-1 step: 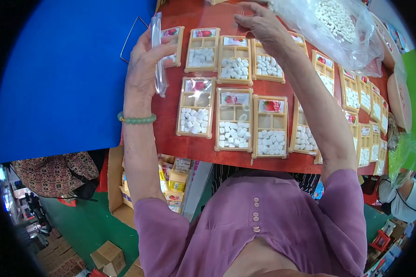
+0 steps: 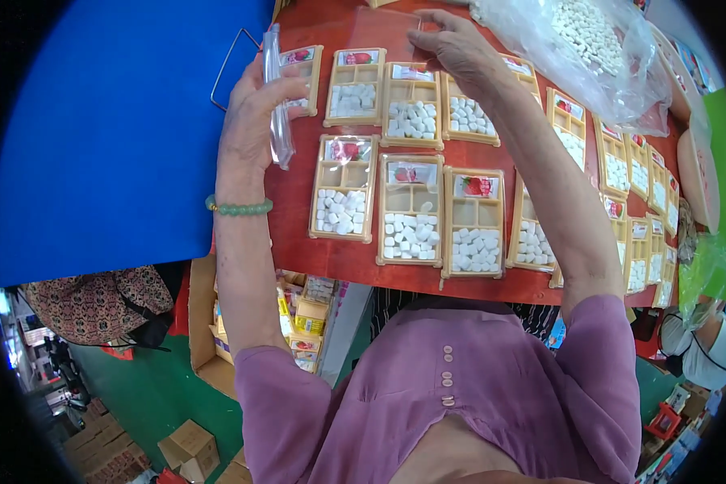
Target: Packaging small white cubes from organized trays into plastic bags.
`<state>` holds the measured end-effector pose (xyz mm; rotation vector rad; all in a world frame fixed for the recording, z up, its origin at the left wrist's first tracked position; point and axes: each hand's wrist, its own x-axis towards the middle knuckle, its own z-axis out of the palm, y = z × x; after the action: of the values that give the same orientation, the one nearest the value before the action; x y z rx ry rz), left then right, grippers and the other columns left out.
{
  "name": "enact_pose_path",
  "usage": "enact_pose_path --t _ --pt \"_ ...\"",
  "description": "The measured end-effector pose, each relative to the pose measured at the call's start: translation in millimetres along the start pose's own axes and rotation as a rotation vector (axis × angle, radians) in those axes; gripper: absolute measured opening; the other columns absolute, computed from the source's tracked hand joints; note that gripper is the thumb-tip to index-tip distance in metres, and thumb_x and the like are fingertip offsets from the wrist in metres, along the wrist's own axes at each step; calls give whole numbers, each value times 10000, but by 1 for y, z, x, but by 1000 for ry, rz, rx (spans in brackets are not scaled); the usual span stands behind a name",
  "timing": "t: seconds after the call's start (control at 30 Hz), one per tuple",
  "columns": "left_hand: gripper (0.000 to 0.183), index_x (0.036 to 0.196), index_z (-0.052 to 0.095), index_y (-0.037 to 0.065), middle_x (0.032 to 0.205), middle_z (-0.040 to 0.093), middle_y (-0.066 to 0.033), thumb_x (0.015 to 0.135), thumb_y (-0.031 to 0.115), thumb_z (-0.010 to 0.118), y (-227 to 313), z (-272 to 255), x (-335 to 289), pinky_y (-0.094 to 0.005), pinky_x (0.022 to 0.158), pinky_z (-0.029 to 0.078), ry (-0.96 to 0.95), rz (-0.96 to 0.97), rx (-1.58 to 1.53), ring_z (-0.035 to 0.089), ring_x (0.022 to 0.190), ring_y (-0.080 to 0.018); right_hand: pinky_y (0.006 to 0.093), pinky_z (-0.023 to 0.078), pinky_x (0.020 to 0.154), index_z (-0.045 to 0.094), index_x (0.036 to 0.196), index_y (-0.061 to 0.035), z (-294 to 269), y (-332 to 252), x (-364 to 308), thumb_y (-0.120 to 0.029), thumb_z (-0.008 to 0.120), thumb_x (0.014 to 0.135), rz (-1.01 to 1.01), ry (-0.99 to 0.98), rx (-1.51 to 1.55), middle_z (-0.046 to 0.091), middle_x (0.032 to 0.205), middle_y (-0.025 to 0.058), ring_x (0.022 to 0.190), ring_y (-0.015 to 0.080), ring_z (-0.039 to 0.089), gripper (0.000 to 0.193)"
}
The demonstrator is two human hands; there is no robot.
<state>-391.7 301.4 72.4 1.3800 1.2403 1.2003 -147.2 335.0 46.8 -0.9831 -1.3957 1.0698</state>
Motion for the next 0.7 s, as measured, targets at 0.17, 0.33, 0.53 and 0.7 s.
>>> enact_pose_path --t 0.17,0.33,0.53,0.7 --pt "608 1253 470 1 1089 585 -112 763 303 664 -15 -11 4 -288 774 468 -151 -189 10 596 921 -162 241 551 688 409 1316 81 15 28 19 -93 638 835 373 -4 -48 645 912 146 763 155 642 561" --pt "596 1235 496 24 1071 595 -86 759 340 664 -24 -15 7 -315 781 465 -139 -211 -1 595 917 -159 233 529 679 411 1313 78 29 38 32 -119 649 855 412 -27 -87 640 876 130 715 134 620 553" --pt "596 1269 498 75 1087 579 -90 752 326 653 -28 -20 7 -341 819 446 -177 -202 113 556 992 -177 301 481 696 508 1107 53 34 47 48 -162 614 854 356 -133 -354 612 845 133 751 189 595 349" --pt "657 1331 453 73 1108 561 -95 750 304 656 -29 -24 2 -330 842 446 -223 -198 124 545 1019 -192 354 462 622 582 727 8 40 63 48 -135 614 761 210 -74 -563 584 651 163 646 263 578 150"
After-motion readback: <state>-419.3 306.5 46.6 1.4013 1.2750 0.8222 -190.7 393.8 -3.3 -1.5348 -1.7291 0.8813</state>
